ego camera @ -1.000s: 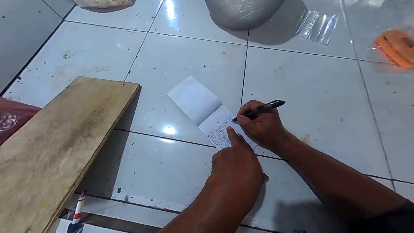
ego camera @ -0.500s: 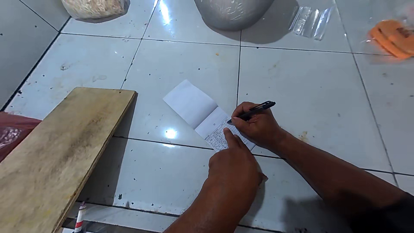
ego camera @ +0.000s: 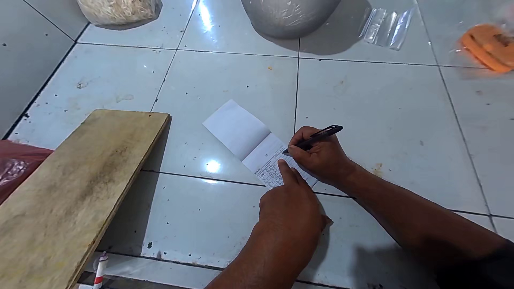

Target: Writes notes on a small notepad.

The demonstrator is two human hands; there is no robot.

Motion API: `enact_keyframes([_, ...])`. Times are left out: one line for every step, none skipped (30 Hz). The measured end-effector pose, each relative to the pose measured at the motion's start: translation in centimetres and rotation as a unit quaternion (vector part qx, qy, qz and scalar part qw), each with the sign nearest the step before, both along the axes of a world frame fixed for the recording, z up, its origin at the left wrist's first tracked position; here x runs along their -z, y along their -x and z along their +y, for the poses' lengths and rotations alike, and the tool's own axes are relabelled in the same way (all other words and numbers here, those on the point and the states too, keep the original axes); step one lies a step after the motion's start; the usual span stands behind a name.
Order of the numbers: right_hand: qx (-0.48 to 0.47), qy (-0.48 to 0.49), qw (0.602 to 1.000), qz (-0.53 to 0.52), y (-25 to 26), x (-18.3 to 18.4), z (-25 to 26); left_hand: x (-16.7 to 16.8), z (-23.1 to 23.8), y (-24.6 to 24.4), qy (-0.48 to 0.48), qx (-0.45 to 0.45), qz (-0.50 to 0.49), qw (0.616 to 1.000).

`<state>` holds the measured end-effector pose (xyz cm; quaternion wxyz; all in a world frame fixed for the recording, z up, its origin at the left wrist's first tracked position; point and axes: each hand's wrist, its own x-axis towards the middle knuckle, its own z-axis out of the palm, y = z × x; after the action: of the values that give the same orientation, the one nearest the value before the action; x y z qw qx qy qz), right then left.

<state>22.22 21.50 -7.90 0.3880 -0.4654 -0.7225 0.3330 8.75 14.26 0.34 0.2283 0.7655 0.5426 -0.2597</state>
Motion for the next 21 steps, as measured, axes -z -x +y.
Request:
enact_keyframes([0.0,0.002,1.0,-0.001,-0.03,0.0,0.03,-0.01,-0.01,0.0,-0.001,-0.004,-0.004,1.0])
enact_keyframes([0.003,0.003,1.0,-0.003,-0.02,0.02,0.03,-0.01,-0.01,-0.01,0.0,-0.006,-0.005,1.0])
enact_keyframes([0.007,0.004,1.0,-0.005,0.02,0.05,0.02,-0.03,-0.01,-0.01,0.002,-0.006,-0.004,1.0])
enact_keyframes([0.012,0.003,1.0,-0.008,0.01,0.06,0.01,-0.03,-0.01,-0.02,0.002,-0.006,-0.002,1.0])
enact_keyframes([0.016,0.002,1.0,-0.007,-0.04,0.05,0.01,-0.04,0.0,-0.03,0.002,-0.005,-0.001,1.0])
enact_keyframes([0.019,-0.001,1.0,-0.003,-0.11,0.02,0.03,-0.09,0.03,-0.05,0.003,-0.004,0.001,1.0])
enact_keyframes([0.022,-0.005,1.0,0.004,-0.18,0.0,0.06,-0.12,0.05,-0.04,0.003,-0.002,0.003,1.0])
enact_keyframes([0.025,-0.011,1.0,0.008,-0.24,0.0,0.11,-0.13,0.08,-0.01,0.003,0.0,0.004,1.0])
enact_keyframes([0.027,-0.015,1.0,0.007,-0.29,0.02,0.18,-0.13,0.09,0.02,0.003,0.001,0.004,1.0])
enact_keyframes([0.027,-0.018,0.999,0.006,-0.32,0.05,0.22,-0.12,0.1,0.04,0.003,0.003,0.004,1.0])
enact_keyframes([0.026,-0.017,0.999,0.004,-0.33,0.1,0.25,-0.11,0.1,0.04,0.004,0.004,0.005,1.0])
enact_keyframes([0.024,-0.015,1.0,0.002,-0.33,0.14,0.25,-0.07,0.09,0.03,0.004,0.005,0.005,1.0])
enact_keyframes([0.022,-0.012,1.0,0.001,-0.35,0.17,0.23,-0.04,0.07,0.01,0.002,0.003,0.004,1.0])
enact_keyframes([0.019,-0.011,1.0,0.001,-0.35,0.19,0.2,-0.04,0.06,-0.02,0.002,0.002,0.005,1.0])
enact_keyframes([0.019,-0.011,1.0,0.001,-0.33,0.19,0.18,-0.06,0.07,-0.05,0.004,0.0,0.005,1.0])
enact_keyframes([0.018,-0.01,1.0,0.002,-0.29,0.19,0.16,-0.07,0.07,-0.06,0.004,-0.001,0.005,1.0])
enact_keyframes([0.019,-0.009,1.0,0.001,-0.24,0.18,0.14,-0.09,0.07,-0.08,0.003,-0.001,0.006,1.0])
enact_keyframes([0.02,-0.007,1.0,-0.003,-0.21,0.19,0.13,-0.1,0.08,-0.09,0.003,0.0,0.008,1.0])
enact_keyframes([0.02,-0.006,1.0,-0.007,-0.2,0.19,0.13,-0.14,0.1,-0.11,0.004,0.0,0.009,1.0])
enact_keyframes([0.019,-0.006,1.0,-0.012,-0.2,0.2,0.15,-0.16,0.11,-0.13,0.005,0.0,0.01,1.0])
enact_keyframes([0.018,-0.005,1.0,-0.015,-0.21,0.2,0.16,-0.15,0.09,-0.13,0.004,0.0,0.01,1.0])
